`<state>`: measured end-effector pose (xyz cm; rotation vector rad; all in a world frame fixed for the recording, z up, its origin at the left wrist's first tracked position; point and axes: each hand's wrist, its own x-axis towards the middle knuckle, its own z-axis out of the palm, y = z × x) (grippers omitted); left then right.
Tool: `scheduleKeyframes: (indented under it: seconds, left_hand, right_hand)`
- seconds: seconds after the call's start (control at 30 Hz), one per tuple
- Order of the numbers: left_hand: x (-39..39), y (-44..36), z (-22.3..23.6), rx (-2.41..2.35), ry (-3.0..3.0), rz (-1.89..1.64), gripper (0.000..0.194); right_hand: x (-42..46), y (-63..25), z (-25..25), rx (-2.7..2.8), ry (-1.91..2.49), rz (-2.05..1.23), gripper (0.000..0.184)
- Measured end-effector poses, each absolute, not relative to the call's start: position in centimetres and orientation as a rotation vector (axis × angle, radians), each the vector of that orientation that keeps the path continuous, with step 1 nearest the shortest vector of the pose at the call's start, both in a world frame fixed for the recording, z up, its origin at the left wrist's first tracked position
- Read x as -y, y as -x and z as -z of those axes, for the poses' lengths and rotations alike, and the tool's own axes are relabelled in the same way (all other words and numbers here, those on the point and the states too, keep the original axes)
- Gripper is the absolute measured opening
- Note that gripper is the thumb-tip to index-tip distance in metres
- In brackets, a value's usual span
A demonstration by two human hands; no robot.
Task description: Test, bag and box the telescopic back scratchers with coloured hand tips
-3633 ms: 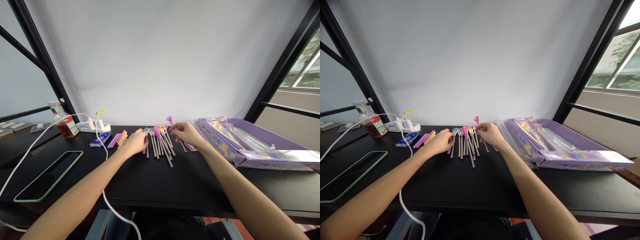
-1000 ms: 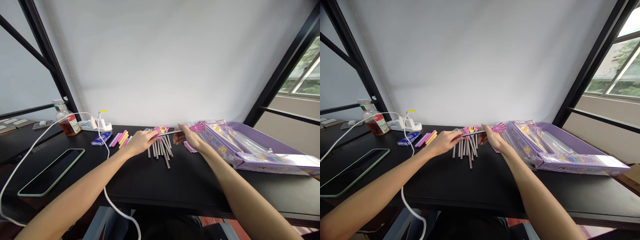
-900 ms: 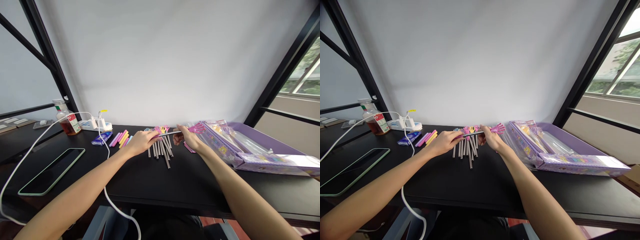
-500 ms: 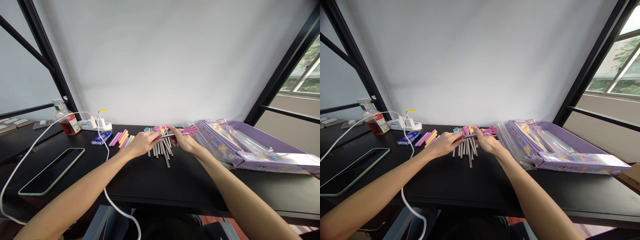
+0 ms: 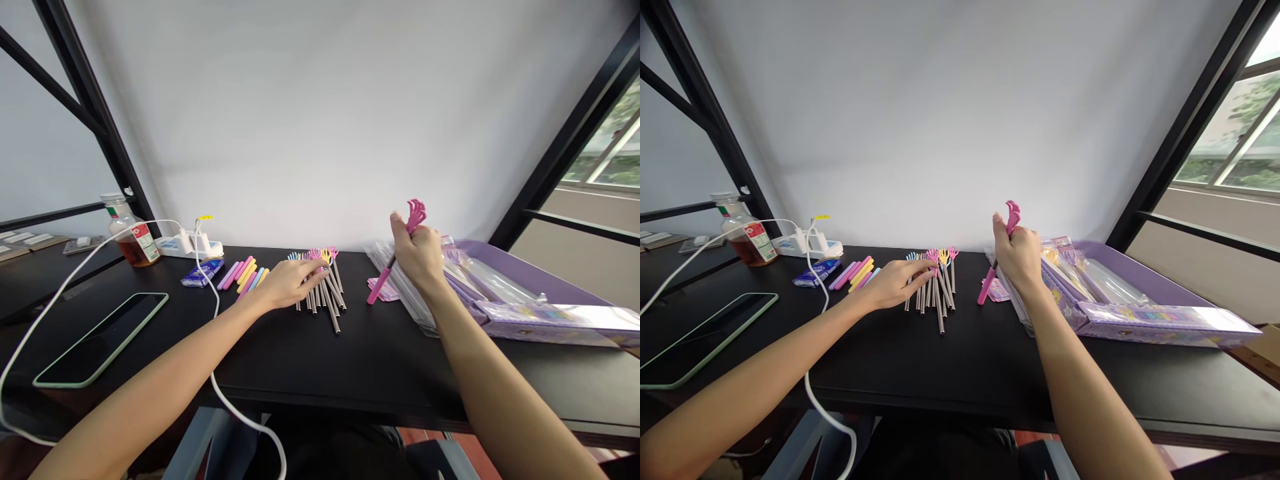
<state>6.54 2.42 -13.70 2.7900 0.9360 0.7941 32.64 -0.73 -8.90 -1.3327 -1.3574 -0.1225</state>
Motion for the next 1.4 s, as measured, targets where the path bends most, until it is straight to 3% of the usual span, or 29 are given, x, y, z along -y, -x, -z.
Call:
scheduleKeyframes:
  seconds: [0.7,0.97,1.4]
  left_hand:
    - [-2.3,-6.9,13.9,-0.950,-2.889,-0.708,0.051]
    - [-2.3,-6.9,14.1,-0.955,-2.901,-0.700,0.050]
    - [-2.1,-7.0,14.0,-0.964,-2.889,-0.696,0.047]
  right_hand:
    - [-0.9,-30.6,9.2,1.693,1.410,0.033,0.058]
    - [-1.1,-31.5,9.8,1.767,1.348,-0.228,0.060]
    - [-1.1,-31.2,10.9,1.775,1.258,-0.350,0.060]
